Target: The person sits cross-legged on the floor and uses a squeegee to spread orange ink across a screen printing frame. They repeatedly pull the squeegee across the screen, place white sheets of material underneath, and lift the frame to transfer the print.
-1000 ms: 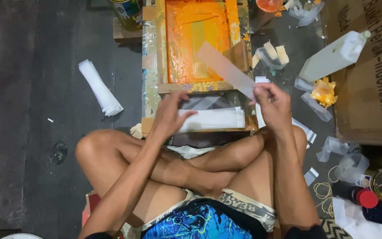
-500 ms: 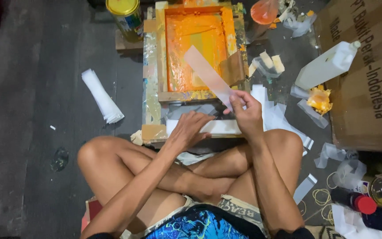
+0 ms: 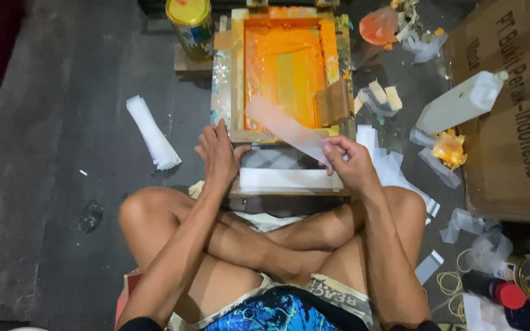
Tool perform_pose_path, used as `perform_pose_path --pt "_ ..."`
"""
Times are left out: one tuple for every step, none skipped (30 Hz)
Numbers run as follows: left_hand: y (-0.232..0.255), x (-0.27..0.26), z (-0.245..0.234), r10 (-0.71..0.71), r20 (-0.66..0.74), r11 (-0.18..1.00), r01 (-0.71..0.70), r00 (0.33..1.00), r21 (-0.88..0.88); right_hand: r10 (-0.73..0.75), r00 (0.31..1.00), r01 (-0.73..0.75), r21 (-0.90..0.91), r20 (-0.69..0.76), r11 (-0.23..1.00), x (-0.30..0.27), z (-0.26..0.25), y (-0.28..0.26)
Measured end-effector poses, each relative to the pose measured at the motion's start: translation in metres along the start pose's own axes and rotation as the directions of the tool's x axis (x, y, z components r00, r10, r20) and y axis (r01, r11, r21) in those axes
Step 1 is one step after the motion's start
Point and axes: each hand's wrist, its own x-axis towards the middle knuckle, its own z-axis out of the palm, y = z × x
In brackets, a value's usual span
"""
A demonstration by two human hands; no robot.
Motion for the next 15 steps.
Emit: perform_pose_path --pt "0.0 -0.002 0.0 -0.005 0.009 1.0 0.005 1.0 -0.003 0.01 1.0 -0.01 -0.003 0.0 1.0 -0.007 -0.005 -0.007" --pt "0.0 0.0 -0.002 0.013 0.018 1.0 -0.013 1.0 -0.005 0.091 0.994 -0.092 0.011 0.053 0.996 -0.012 -0.01 -0.014" --pt "0.001 0.001 -0.004 0.03 0.027 1.0 -0.03 0.999 -0.006 0.17 0.98 -0.174 0.022 0.106 0.985 -0.017 -0.014 -0.023" --pt "0.001 0.002 -0.006 0.035 0.022 0.999 -0.035 0.999 -0.009 0.165 0.981 -0.168 0.02 0.102 0.986 -0.017 -0.019 -0.028" --pt "0.001 0.003 -0.009 0.053 0.017 0.999 -0.053 0.998 -0.005 0.268 0.953 -0.271 0.001 0.143 0.963 -0.018 -0.023 -0.033" --pt "0.0 0.003 -0.011 0.066 0.013 0.998 -0.066 0.998 0.001 0.369 0.91 -0.372 -0.023 0.186 0.928 -0.018 -0.027 -0.038" --pt "0.003 0.004 -0.015 0.066 0.009 0.998 -0.066 0.998 0.0 0.367 0.911 -0.369 -0.025 0.186 0.929 -0.018 -0.028 -0.039" --pt "0.006 0.003 -0.018 0.071 -0.015 0.997 -0.071 0.997 0.003 0.382 0.91 -0.379 -0.05 0.162 0.924 -0.017 -0.029 -0.039" --pt "0.009 0.003 -0.022 0.077 -0.039 0.997 -0.077 0.996 0.007 0.396 0.908 -0.39 -0.074 0.136 0.918 -0.016 -0.029 -0.039" --pt "0.015 0.005 -0.028 0.072 -0.04 0.997 -0.072 0.997 0.008 0.397 0.907 -0.39 -0.075 0.141 0.918 -0.011 -0.026 -0.026" --pt "0.022 0.006 -0.034 0.097 -0.122 0.994 -0.103 0.988 -0.044 0.374 0.92 -0.361 -0.119 0.115 0.925 -0.006 -0.024 -0.013" --pt "0.029 0.008 -0.039 0.118 -0.205 0.986 -0.139 0.972 -0.094 0.348 0.933 -0.331 -0.163 0.087 0.929 -0.001 -0.021 -0.001" --pt "0.026 0.015 -0.038 0.115 -0.206 0.986 -0.136 0.972 -0.095 0.348 0.933 -0.331 -0.164 0.09 0.929 0.003 -0.011 0.004" --pt "0.025 0.022 -0.036 0.161 -0.265 0.98 -0.186 0.951 -0.073 0.361 0.932 -0.344 -0.204 0.047 0.916 0.005 -0.001 0.01" --pt "0.023 0.029 -0.034 0.207 -0.322 0.971 -0.234 0.924 -0.048 0.371 0.929 -0.359 -0.242 0.003 0.902 0.008 0.008 0.016"
